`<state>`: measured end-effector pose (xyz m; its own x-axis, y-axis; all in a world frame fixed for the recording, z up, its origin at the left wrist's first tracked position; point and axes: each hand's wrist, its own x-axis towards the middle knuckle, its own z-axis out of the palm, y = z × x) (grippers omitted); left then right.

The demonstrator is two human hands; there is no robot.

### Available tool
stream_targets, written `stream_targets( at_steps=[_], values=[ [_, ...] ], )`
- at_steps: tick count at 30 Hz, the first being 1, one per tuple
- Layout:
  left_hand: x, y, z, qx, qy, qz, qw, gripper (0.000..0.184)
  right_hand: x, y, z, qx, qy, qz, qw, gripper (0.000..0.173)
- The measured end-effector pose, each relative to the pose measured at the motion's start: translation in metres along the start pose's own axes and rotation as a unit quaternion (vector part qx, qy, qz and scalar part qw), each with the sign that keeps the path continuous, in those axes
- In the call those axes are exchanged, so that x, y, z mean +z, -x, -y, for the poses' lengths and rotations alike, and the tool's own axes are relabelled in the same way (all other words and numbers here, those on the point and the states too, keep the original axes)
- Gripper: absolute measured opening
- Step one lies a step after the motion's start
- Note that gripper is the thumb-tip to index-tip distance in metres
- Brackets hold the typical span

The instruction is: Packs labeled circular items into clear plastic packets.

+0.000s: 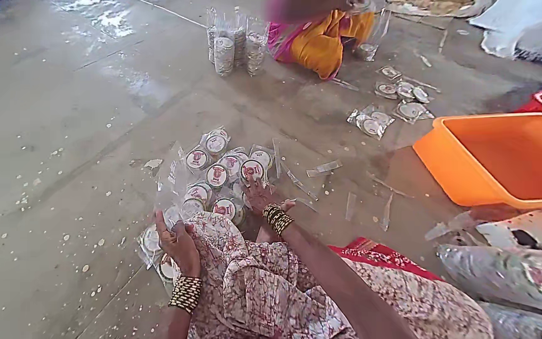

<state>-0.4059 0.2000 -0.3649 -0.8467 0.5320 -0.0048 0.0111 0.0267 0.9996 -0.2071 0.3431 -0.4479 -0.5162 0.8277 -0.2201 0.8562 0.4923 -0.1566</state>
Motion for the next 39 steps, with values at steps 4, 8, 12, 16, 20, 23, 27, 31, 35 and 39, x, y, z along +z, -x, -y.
stream_targets(
  at_steps=[4, 8, 12, 16, 20, 23, 27, 31, 35, 39],
  values=[
    [0.006, -0.002, -0.002, 0.002, -0.003, 0.007, 1.000, 0.059, -0.058, 0.015, 0.008, 0.072, -0.104, 0.083, 0.988, 0.073],
    [0.009, -0.004, 0.001, 0.021, -0.013, 0.011, 1.000, 0.059, -0.119, 0.007, -0.010, 0.072, -0.233, 0.106, 0.964, 0.042],
    [0.013, -0.005, 0.003, 0.028, -0.019, 0.014, 0.999, 0.055, -0.126, -0.023, -0.039, 0.128, -0.439, 0.010, 0.889, 0.031],
    [0.015, -0.007, 0.006, 0.039, -0.033, 0.019, 0.999, 0.056, -0.145, -0.028, -0.032, 0.220, -0.643, -0.054, 0.732, 0.020],
    [0.019, -0.006, 0.003, 0.026, -0.027, 0.042, 0.998, 0.056, -0.182, -0.014, -0.012, 0.186, -0.753, -0.121, 0.619, 0.010],
    [0.018, -0.005, 0.003, 0.062, 0.019, 0.073, 0.995, 0.057, -0.199, 0.007, 0.011, 0.070, -0.832, -0.102, 0.540, 0.021],
    [0.012, -0.002, -0.002, 0.079, 0.039, 0.148, 0.985, 0.078, -0.201, 0.032, 0.041, -0.064, -0.893, -0.034, 0.445, 0.021],
    [0.014, 0.016, -0.003, -0.007, 0.171, 0.280, 0.945, 0.097, -0.192, 0.050, 0.053, -0.141, -0.920, 0.032, 0.365, 0.009],
    [0.041, 0.067, -0.034, -0.209, 0.274, 0.326, 0.880, 0.072, -0.185, 0.076, 0.053, -0.145, -0.921, 0.036, 0.360, 0.009],
    [0.066, 0.108, -0.075, -0.368, 0.386, 0.284, 0.797, 0.080, -0.170, 0.115, 0.044, -0.160, -0.910, 0.045, 0.380, 0.018]
  ],
)
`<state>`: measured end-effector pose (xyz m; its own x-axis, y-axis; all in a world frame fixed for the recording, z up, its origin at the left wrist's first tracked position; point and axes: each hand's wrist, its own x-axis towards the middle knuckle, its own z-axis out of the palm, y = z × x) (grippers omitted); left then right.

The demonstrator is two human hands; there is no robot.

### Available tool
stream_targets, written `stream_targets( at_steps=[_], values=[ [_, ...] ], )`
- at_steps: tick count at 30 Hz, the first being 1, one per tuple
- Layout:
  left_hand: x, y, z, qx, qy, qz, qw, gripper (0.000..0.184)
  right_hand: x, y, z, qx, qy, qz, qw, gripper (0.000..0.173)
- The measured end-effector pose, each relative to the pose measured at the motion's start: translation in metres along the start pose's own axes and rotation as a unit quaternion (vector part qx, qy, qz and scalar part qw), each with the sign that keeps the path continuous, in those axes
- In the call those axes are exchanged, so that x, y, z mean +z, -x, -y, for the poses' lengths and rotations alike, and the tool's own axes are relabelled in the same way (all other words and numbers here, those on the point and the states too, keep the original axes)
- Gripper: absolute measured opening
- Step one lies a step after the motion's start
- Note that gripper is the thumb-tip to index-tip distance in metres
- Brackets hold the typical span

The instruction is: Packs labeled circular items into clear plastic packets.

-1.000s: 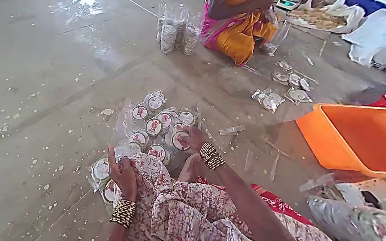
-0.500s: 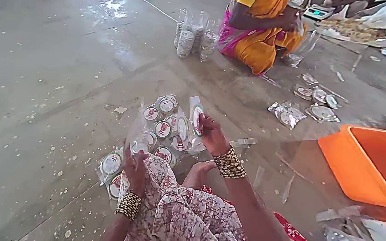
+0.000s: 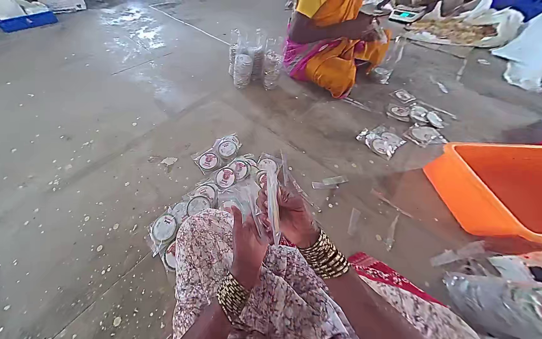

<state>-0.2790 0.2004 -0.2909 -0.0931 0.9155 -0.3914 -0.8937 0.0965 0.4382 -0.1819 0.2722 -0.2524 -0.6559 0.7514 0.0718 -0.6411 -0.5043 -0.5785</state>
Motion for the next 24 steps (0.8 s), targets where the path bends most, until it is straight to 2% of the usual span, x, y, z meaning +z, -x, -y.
stream_targets(
  at_steps=[2, 3, 6, 8, 10, 11, 12, 13, 14, 15, 16, 18, 20, 22, 24],
  values=[
    [0.015, 0.007, 0.002, -0.005, 0.054, 0.020, 0.998, 0.080, 0.004, 0.025, -0.002, -0.016, 0.032, -0.044, 0.998, 0.018],
    [0.016, 0.010, 0.002, -0.003, 0.065, 0.054, 0.996, 0.080, 0.008, 0.036, -0.002, -0.038, 0.065, -0.084, 0.994, 0.018],
    [0.012, 0.013, 0.010, 0.006, 0.078, 0.122, 0.989, 0.078, 0.020, 0.056, -0.001, -0.080, 0.179, -0.220, 0.956, 0.019],
    [0.007, 0.016, 0.025, 0.039, 0.079, 0.097, 0.991, 0.064, 0.025, 0.063, -0.003, -0.090, 0.207, -0.270, 0.936, 0.016],
    [0.004, 0.031, 0.040, 0.077, -0.030, 0.002, 0.997, 0.038, 0.031, 0.067, -0.011, -0.087, 0.199, -0.307, 0.927, 0.017],
    [0.002, 0.040, 0.046, 0.087, -0.119, -0.043, 0.988, 0.033, 0.032, 0.070, -0.015, -0.087, 0.193, -0.316, 0.925, 0.019],
    [0.002, 0.045, 0.048, 0.095, -0.177, -0.057, 0.978, 0.039, 0.032, 0.072, -0.019, -0.093, 0.191, -0.324, 0.922, 0.019],
    [0.001, 0.046, 0.049, 0.119, -0.194, -0.036, 0.973, 0.042, 0.031, 0.074, -0.021, -0.103, 0.195, -0.328, 0.918, 0.017],
    [-0.004, 0.044, 0.047, 0.135, -0.167, 0.025, 0.976, 0.041, 0.030, 0.076, -0.020, -0.115, 0.200, -0.328, 0.916, 0.016],
    [-0.010, 0.041, 0.042, 0.133, -0.133, 0.090, 0.978, 0.043, 0.029, 0.079, -0.017, -0.128, 0.203, -0.325, 0.915, 0.017],
    [-0.008, 0.038, 0.035, 0.107, -0.094, 0.095, 0.985, 0.040, 0.028, 0.082, -0.012, -0.143, 0.205, -0.320, 0.914, 0.018],
    [0.005, 0.035, 0.022, 0.019, -0.039, -0.003, 0.999, 0.025, 0.024, 0.086, 0.000, -0.172, 0.189, -0.312, 0.915, 0.021],
    [0.011, 0.033, 0.016, -0.046, -0.028, -0.059, 0.997, 0.018, 0.021, 0.088, 0.008, -0.190, 0.144, -0.297, 0.925, 0.021],
    [0.019, 0.037, 0.015, -0.061, -0.048, -0.088, 0.993, 0.016, 0.021, 0.092, 0.013, -0.193, 0.105, -0.278, 0.935, 0.024],
    [0.025, 0.033, 0.012, -0.038, -0.068, -0.124, 0.989, 0.025, 0.026, 0.097, 0.015, -0.190, 0.105, -0.275, 0.937, 0.025]
  ],
)
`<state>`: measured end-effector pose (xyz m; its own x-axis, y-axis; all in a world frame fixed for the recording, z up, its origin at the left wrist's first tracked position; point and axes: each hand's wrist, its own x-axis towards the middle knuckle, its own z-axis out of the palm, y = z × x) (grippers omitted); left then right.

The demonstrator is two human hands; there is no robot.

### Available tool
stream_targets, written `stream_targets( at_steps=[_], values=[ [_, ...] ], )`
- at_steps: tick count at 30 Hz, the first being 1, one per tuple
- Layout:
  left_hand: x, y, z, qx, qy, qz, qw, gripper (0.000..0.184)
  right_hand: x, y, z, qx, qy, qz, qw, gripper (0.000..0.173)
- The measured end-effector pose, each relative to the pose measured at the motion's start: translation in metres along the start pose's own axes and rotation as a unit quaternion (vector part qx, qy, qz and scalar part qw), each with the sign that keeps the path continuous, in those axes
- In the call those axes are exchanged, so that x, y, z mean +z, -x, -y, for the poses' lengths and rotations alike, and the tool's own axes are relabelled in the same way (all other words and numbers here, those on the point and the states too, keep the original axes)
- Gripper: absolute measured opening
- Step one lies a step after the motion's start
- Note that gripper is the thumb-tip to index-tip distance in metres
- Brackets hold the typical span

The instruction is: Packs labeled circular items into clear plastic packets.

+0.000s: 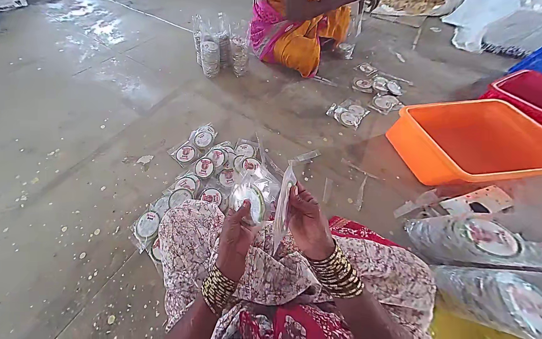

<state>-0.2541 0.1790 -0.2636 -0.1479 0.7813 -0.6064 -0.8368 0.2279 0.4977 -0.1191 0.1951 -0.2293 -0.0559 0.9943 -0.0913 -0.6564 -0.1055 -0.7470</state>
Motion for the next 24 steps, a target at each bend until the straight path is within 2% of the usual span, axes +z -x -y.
stream_targets(
  at_steps=[3, 6, 7, 8, 11, 14, 17, 19, 20, 22, 24],
  values=[
    [-0.003, -0.014, -0.007, 0.048, -0.031, -0.020, 0.998, 0.031, -0.001, 0.014, 0.005, -0.013, 0.036, 0.012, 0.999, 0.025],
    [-0.011, -0.025, -0.018, 0.120, -0.056, -0.010, 0.991, 0.017, -0.005, 0.029, 0.015, -0.015, 0.077, 0.007, 0.997, 0.022],
    [-0.024, -0.037, -0.027, 0.157, -0.059, -0.015, 0.986, 0.010, -0.008, 0.035, 0.026, -0.018, 0.087, -0.031, 0.996, 0.024],
    [-0.044, -0.050, -0.041, 0.192, -0.051, -0.037, 0.979, 0.011, -0.018, 0.043, 0.044, -0.026, 0.090, -0.061, 0.994, 0.026],
    [-0.094, -0.078, -0.090, 0.261, -0.068, -0.110, 0.957, 0.024, -0.052, 0.058, 0.101, -0.109, 0.157, -0.120, 0.974, 0.032],
    [-0.091, -0.063, -0.090, 0.225, -0.138, -0.136, 0.955, 0.030, -0.051, 0.059, 0.107, -0.127, 0.208, -0.121, 0.962, 0.029],
    [-0.044, -0.024, -0.046, 0.133, -0.197, -0.041, 0.970, 0.022, -0.029, 0.042, 0.070, -0.084, 0.257, -0.046, 0.962, 0.015],
    [-0.023, -0.001, -0.016, 0.077, -0.190, 0.030, 0.978, 0.016, -0.015, 0.028, 0.036, -0.070, 0.319, -0.028, 0.945, 0.008],
    [-0.015, 0.008, -0.005, 0.061, -0.178, 0.055, 0.981, 0.015, -0.014, 0.021, 0.019, -0.080, 0.373, -0.038, 0.924, 0.010],
    [-0.010, 0.017, 0.013, 0.042, -0.135, 0.074, 0.987, 0.027, -0.019, 0.012, -0.010, -0.112, 0.508, -0.074, 0.851, 0.031],
    [-0.010, 0.020, 0.020, 0.036, -0.123, 0.080, 0.989, 0.045, -0.027, 0.011, -0.028, -0.102, 0.544, -0.067, 0.830, 0.050]
  ],
)
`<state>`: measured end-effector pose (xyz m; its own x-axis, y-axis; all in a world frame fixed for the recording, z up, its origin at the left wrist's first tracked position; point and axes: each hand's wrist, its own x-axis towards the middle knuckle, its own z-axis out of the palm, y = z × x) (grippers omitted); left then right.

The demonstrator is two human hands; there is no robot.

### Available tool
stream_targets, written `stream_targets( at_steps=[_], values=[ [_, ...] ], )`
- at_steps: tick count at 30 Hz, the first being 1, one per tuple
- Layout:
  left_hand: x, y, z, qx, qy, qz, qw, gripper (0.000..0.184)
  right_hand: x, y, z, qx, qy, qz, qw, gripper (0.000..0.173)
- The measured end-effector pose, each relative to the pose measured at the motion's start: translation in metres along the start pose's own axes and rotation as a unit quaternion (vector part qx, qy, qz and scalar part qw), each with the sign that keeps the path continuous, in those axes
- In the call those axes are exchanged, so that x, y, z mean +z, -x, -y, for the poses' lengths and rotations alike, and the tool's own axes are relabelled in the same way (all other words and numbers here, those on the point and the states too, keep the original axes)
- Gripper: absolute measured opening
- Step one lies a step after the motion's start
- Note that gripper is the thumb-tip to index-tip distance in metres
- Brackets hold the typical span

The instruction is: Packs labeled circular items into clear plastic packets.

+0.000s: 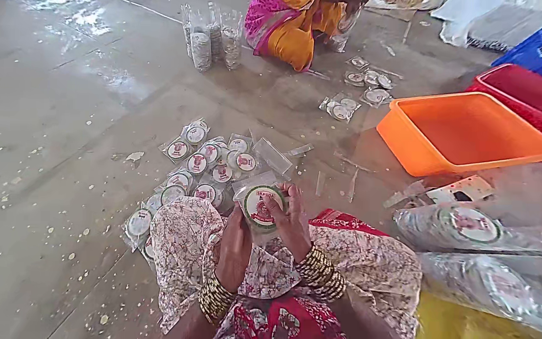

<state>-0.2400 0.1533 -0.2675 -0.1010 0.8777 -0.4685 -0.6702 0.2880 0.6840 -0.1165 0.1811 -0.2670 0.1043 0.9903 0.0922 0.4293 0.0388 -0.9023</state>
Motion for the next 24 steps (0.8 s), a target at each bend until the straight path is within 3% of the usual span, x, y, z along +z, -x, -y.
stream_targets(
  at_steps=[2, 8, 11, 14, 16, 18, 21, 24],
  values=[
    [-0.003, 0.004, 0.000, 0.002, -0.045, 0.018, 0.999, 0.059, 0.009, 0.006, -0.005, 0.030, -0.023, 0.036, 0.999, 0.055],
    [-0.029, -0.011, -0.006, -0.005, -0.038, -0.033, 0.999, 0.022, 0.013, 0.006, -0.015, -0.008, -0.071, 0.175, 0.982, 0.077],
    [-0.058, -0.027, -0.029, 0.067, 0.002, -0.098, 0.993, 0.022, 0.023, -0.011, -0.015, -0.006, -0.088, 0.224, 0.971, 0.063],
    [-0.101, -0.044, -0.054, 0.224, -0.027, -0.203, 0.953, 0.028, 0.047, -0.042, -0.015, 0.020, 0.052, 0.289, 0.956, 0.044],
    [-0.136, -0.054, -0.057, 0.306, -0.068, -0.249, 0.916, 0.040, 0.079, -0.062, -0.018, 0.036, 0.158, 0.334, 0.928, 0.041],
    [-0.166, -0.066, -0.049, 0.338, -0.088, -0.280, 0.894, 0.049, 0.121, -0.078, -0.031, 0.024, 0.256, 0.359, 0.897, 0.047],
    [-0.171, -0.074, -0.046, 0.350, -0.078, -0.298, 0.885, 0.045, 0.182, -0.090, -0.066, -0.077, 0.336, 0.349, 0.871, 0.063],
    [-0.165, -0.076, -0.048, 0.351, -0.101, -0.275, 0.889, 0.041, 0.208, -0.083, -0.047, -0.073, 0.338, 0.374, 0.860, 0.057]
  ],
)
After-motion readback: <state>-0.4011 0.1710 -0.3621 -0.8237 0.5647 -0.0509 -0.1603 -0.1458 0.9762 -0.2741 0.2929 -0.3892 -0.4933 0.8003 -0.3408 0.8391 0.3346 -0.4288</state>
